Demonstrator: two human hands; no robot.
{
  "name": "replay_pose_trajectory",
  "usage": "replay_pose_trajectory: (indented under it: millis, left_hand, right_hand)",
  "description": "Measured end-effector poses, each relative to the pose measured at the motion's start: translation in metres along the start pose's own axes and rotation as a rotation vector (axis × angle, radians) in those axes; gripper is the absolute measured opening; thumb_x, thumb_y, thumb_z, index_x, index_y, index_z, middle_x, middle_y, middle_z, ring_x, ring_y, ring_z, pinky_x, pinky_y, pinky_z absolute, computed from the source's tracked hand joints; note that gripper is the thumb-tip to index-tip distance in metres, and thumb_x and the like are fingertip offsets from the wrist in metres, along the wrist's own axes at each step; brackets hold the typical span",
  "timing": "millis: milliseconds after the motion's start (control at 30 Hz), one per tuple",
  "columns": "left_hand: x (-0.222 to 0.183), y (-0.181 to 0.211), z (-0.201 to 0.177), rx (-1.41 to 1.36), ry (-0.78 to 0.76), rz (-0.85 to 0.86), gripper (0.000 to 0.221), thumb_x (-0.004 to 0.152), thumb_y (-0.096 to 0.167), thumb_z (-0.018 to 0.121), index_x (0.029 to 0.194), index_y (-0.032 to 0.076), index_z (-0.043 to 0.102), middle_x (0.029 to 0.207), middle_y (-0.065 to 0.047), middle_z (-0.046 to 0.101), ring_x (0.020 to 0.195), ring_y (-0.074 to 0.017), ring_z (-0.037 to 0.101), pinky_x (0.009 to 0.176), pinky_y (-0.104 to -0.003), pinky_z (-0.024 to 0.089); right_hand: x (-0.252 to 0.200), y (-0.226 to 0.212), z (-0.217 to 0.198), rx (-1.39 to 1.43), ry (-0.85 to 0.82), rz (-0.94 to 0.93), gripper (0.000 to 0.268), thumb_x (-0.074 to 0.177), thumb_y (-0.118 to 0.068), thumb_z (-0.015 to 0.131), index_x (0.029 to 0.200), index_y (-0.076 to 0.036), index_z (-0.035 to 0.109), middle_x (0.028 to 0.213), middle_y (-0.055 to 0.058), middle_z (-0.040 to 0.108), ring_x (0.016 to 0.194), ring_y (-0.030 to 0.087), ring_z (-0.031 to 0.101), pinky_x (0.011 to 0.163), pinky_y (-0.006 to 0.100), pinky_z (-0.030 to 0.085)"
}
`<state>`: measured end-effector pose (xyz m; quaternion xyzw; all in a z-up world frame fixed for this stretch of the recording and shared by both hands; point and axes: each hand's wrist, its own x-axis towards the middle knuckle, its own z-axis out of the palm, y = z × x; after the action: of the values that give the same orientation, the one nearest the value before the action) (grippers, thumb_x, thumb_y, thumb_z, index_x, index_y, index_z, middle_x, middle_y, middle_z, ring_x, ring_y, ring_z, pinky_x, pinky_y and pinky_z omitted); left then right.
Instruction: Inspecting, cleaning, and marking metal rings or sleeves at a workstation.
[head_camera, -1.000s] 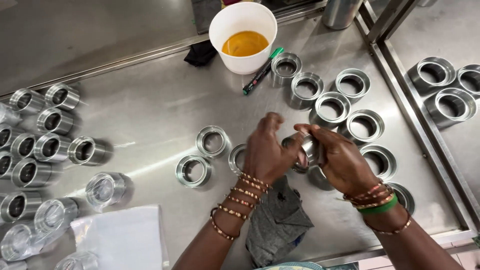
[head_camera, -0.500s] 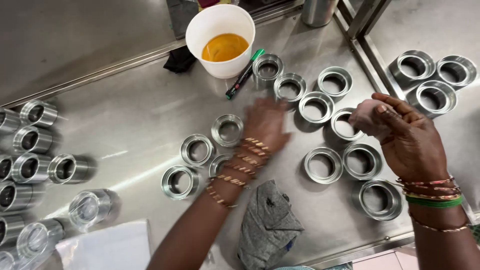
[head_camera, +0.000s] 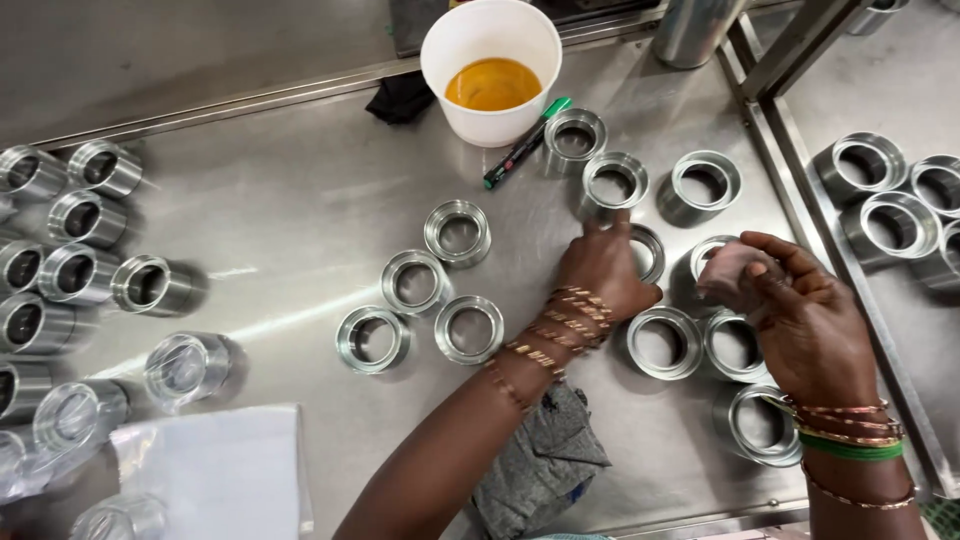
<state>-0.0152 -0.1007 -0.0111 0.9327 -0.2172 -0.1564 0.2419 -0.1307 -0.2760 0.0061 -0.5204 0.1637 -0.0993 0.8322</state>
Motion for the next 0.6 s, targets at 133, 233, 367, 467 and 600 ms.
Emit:
replay_pose_trajectory:
  millis: [133, 233, 367, 467, 600]
  left_hand:
    - [-0.043, -0.030, 0.000, -0.278, 0.085, 0.260, 0.100, 0.069, 0.023, 0.084, 0.153, 0.005, 0.033, 0.135, -0.028, 0.055, 0.122, -0.0427, 0.059, 0.104, -0.044, 0.054]
    - [-0.063, -0.034, 0.004, 0.058, 0.480, 0.598, 0.083, 0.074, 0.023, 0.080, 0.146, 0.016, 0.041, 0.142, -0.019, 0.055, 0.124, -0.0357, 0.061, 0.102, -0.038, 0.055]
    - [-0.074, -0.024, -0.052, -0.243, 0.022, 0.201, 0.098, 0.067, 0.033, 0.084, 0.145, -0.003, 0.036, 0.124, -0.027, 0.058, 0.102, -0.0381, 0.067, 0.087, -0.043, 0.060]
    - [-0.055, -0.044, -0.028, -0.268, -0.065, -0.234, 0.058, 0.109, 0.058, 0.053, 0.123, 0.003, 0.064, 0.111, -0.021, 0.075, 0.094, -0.0323, 0.079, 0.082, -0.046, 0.064]
    - [-0.069, -0.037, -0.011, -0.568, 0.298, 0.136, 0.073, 0.090, 0.052, 0.070, 0.137, 0.002, 0.048, 0.122, -0.023, 0.066, 0.111, -0.0324, 0.068, 0.088, -0.043, 0.061]
  right_hand:
    - [0.005, 0.020, 0.023, -0.128, -0.026, 0.115, 0.036, 0.102, -0.010, 0.052, 0.137, 0.001, 0.057, 0.110, 0.013, 0.069, 0.097, 0.021, 0.072, 0.087, 0.034, 0.064]
    - [0.013, 0.029, 0.044, 0.045, -0.115, 0.282, 0.038, 0.105, -0.014, 0.053, 0.138, 0.001, 0.059, 0.099, 0.009, 0.069, 0.083, 0.015, 0.072, 0.076, 0.030, 0.064]
    - [0.008, 0.029, 0.068, 0.597, -0.555, 0.365, 0.037, 0.116, -0.010, 0.045, 0.143, 0.014, 0.053, 0.095, 0.017, 0.069, 0.078, 0.018, 0.068, 0.069, 0.031, 0.062]
    - [-0.005, 0.010, 0.091, 0.824, -0.778, 0.366, 0.037, 0.122, -0.005, 0.039, 0.146, 0.021, 0.048, 0.095, 0.024, 0.068, 0.079, 0.022, 0.067, 0.068, 0.032, 0.060]
    - [-0.010, 0.008, 0.084, 0.023, 0.081, 0.467, 0.044, 0.104, -0.022, 0.035, 0.132, 0.005, 0.056, 0.095, 0.013, 0.070, 0.074, 0.012, 0.070, 0.068, 0.024, 0.061]
